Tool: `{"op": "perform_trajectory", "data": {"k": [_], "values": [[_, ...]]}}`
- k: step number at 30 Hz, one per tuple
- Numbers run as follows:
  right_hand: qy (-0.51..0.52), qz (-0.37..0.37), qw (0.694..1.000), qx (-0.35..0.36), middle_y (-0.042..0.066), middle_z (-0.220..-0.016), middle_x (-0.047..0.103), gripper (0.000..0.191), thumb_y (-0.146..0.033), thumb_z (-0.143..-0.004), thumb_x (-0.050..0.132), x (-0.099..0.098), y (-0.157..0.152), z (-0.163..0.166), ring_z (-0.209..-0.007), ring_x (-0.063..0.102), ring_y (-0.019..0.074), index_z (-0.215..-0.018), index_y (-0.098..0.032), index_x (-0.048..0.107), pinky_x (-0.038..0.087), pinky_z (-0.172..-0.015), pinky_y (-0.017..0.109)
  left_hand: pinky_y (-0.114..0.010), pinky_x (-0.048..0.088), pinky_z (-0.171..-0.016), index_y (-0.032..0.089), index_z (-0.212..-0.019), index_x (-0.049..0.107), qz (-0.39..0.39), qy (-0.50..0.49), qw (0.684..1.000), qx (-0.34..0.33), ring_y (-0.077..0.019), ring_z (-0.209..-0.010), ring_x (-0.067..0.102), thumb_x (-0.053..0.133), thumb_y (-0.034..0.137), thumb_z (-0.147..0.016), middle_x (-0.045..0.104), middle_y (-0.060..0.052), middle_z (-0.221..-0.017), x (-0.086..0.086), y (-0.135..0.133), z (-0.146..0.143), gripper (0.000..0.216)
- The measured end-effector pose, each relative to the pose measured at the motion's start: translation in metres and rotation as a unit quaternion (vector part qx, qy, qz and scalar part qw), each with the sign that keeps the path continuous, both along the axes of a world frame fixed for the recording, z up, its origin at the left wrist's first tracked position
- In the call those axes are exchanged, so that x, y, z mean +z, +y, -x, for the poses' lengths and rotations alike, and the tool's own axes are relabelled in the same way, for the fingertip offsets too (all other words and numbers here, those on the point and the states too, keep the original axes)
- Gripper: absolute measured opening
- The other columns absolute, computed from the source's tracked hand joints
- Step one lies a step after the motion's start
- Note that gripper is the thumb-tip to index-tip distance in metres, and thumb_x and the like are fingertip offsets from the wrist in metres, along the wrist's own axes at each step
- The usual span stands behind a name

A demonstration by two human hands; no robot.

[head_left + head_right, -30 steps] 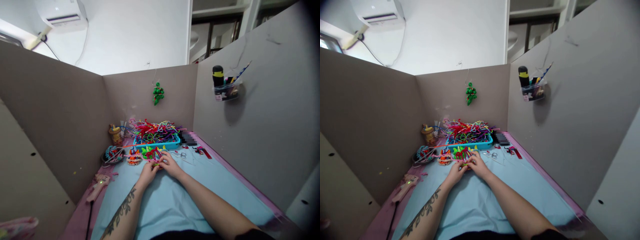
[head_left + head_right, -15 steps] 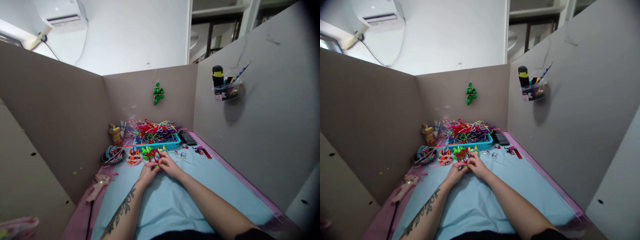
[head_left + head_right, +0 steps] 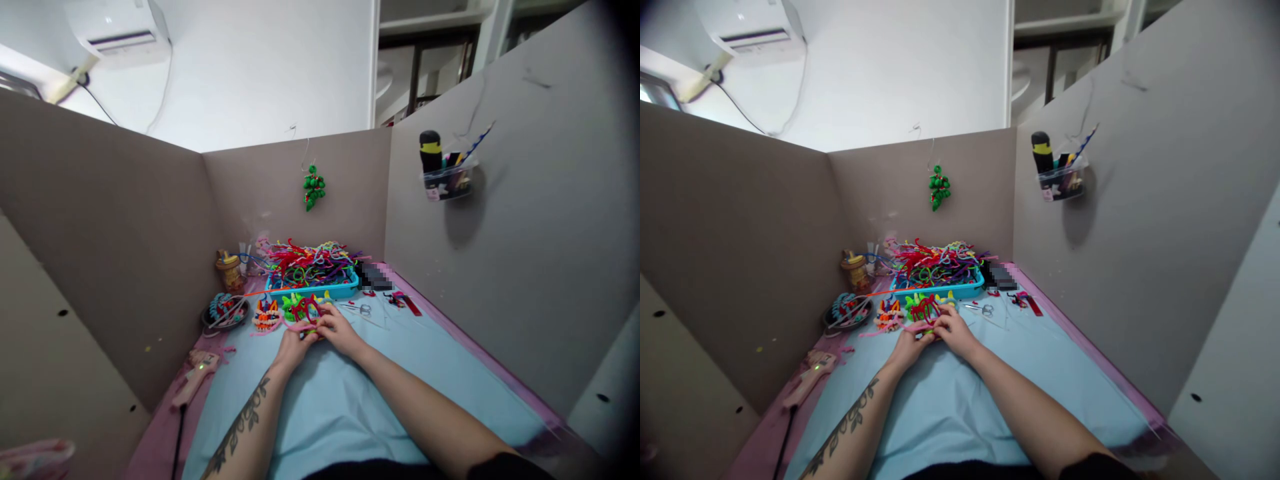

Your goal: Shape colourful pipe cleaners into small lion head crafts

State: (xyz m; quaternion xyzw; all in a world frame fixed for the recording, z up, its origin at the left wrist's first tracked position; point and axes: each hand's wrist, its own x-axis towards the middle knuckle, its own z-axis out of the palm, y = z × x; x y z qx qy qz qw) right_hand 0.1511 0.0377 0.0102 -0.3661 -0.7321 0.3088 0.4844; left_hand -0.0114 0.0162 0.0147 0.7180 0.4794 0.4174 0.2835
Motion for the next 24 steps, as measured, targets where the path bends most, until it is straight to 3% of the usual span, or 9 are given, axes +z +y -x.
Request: {"op": "perform_trajectory", "data": {"k": [7,12,15,18,24], "values": [[-0.019,0.01,1.0,-0.019,0.009,-0.115,0.05,0.009,-0.017,-0.069,0.057,-0.01,0.001,0.008,-0.115,0.046,0.0228,-0.066,-0.018,0.066,0.035,-0.098,0.035,-0.026,0.045,-0.064,0.012,-0.074,0.063,0.01,-0.063,0.995,0.078,-0.0167,-0.068,0.06,0.055,0.035,-0.074,0.066,-0.006,-0.071,-0.006,0.007,-0.006,0.025],[0.006,0.008,0.998,-0.067,0.008,-0.114,0.05,0.016,-0.019,-0.072,0.054,-0.004,-0.002,0.009,-0.114,0.045,0.0221,-0.081,-0.021,0.067,0.034,-0.099,0.037,-0.027,0.044,-0.064,0.012,-0.068,0.065,0.015,-0.032,0.994,0.106,-0.0175,-0.066,0.059,0.055,0.029,-0.071,0.067,-0.005,-0.067,-0.006,0.005,-0.01,0.02],[0.012,-0.003,0.996,-0.085,0.009,-0.119,0.048,0.014,-0.024,-0.072,0.057,-0.001,-0.002,0.012,-0.117,0.042,0.0238,-0.081,-0.021,0.067,0.031,-0.102,0.038,-0.027,0.044,-0.066,0.013,-0.069,0.067,-0.011,0.0,0.996,0.088,-0.0173,-0.068,0.059,0.053,0.023,-0.07,0.068,-0.004,-0.069,-0.005,0.001,-0.015,0.016],[0.024,0.022,0.996,-0.081,0.009,-0.118,0.047,0.011,-0.028,-0.071,0.059,0.0,0.0,0.015,-0.114,0.043,0.0252,-0.067,-0.019,0.064,0.032,-0.1,0.038,-0.025,0.043,-0.063,0.014,-0.066,0.066,-0.022,0.029,0.998,0.057,-0.0164,-0.065,0.058,0.05,0.018,-0.069,0.068,-0.004,-0.068,-0.003,-0.003,-0.02,0.018],[0.106,0.071,0.99,-0.064,0.008,-0.11,0.05,0.023,-0.035,-0.071,0.058,0.004,0.002,0.015,-0.102,0.051,0.0213,-0.056,-0.019,0.054,0.039,-0.09,0.031,-0.025,0.044,-0.063,0.013,-0.067,0.067,0.004,-0.022,0.999,0.046,-0.0165,-0.065,0.058,0.047,0.015,-0.066,0.068,-0.004,-0.068,0.003,-0.004,-0.021,0.021]]}}
